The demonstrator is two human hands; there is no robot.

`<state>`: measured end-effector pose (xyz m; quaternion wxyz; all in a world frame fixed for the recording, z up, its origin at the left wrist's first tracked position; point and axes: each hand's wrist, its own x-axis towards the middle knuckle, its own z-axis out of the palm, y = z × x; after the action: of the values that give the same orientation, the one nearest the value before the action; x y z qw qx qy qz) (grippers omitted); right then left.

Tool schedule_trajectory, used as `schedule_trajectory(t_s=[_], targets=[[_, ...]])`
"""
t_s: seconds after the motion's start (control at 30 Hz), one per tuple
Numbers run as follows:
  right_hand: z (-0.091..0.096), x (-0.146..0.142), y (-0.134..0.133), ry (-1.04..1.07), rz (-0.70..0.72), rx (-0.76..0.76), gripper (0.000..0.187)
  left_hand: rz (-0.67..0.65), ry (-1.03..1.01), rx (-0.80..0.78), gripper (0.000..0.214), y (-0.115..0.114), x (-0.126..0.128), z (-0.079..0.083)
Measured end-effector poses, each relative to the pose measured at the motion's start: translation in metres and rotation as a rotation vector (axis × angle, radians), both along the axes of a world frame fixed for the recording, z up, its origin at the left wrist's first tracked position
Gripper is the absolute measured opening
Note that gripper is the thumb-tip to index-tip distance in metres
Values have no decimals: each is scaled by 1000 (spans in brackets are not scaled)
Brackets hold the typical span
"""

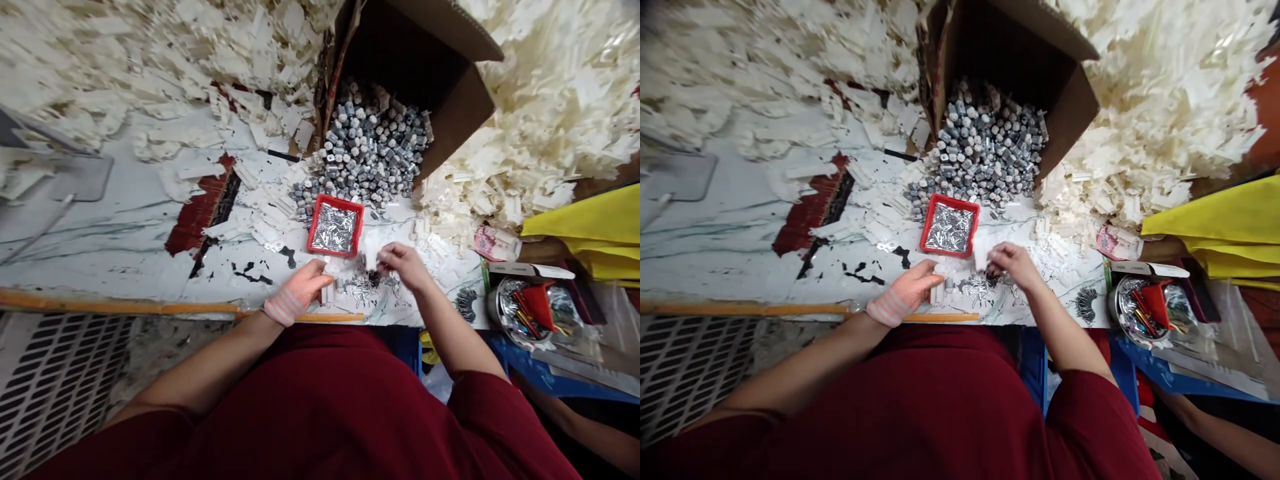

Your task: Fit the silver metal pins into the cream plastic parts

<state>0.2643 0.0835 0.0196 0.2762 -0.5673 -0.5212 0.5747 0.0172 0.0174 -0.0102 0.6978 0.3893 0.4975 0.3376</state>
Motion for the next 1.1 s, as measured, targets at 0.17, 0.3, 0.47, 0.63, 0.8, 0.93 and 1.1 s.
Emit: schedule_trajectory(t_s=[0.17, 0.3, 0.47, 0.63, 0.8, 0.93, 1.1], targets=[[-12, -48, -57, 244, 9, -255, 38, 57, 27, -8, 27, 2, 5, -1], [-18, -56, -58, 217, 64, -284, 39, 64, 69, 24, 25, 0, 4, -2], [-23, -60, -59, 184, 69, -301, 42, 38, 27, 40, 21, -5, 0, 4], [-26, -61, -60, 202, 132, -359, 47, 68, 3, 28, 38, -7, 6, 12], [-20, -52, -39, 136, 300, -182, 48, 44, -29, 56, 44, -6, 14, 8], [-12, -58, -32, -14, 476, 73, 48, -25, 119, 184, 37, -10, 11, 12], [-6, -68, -37, -110, 453, 253, 46, -17, 292, 355, 35, -14, 5, 15]])
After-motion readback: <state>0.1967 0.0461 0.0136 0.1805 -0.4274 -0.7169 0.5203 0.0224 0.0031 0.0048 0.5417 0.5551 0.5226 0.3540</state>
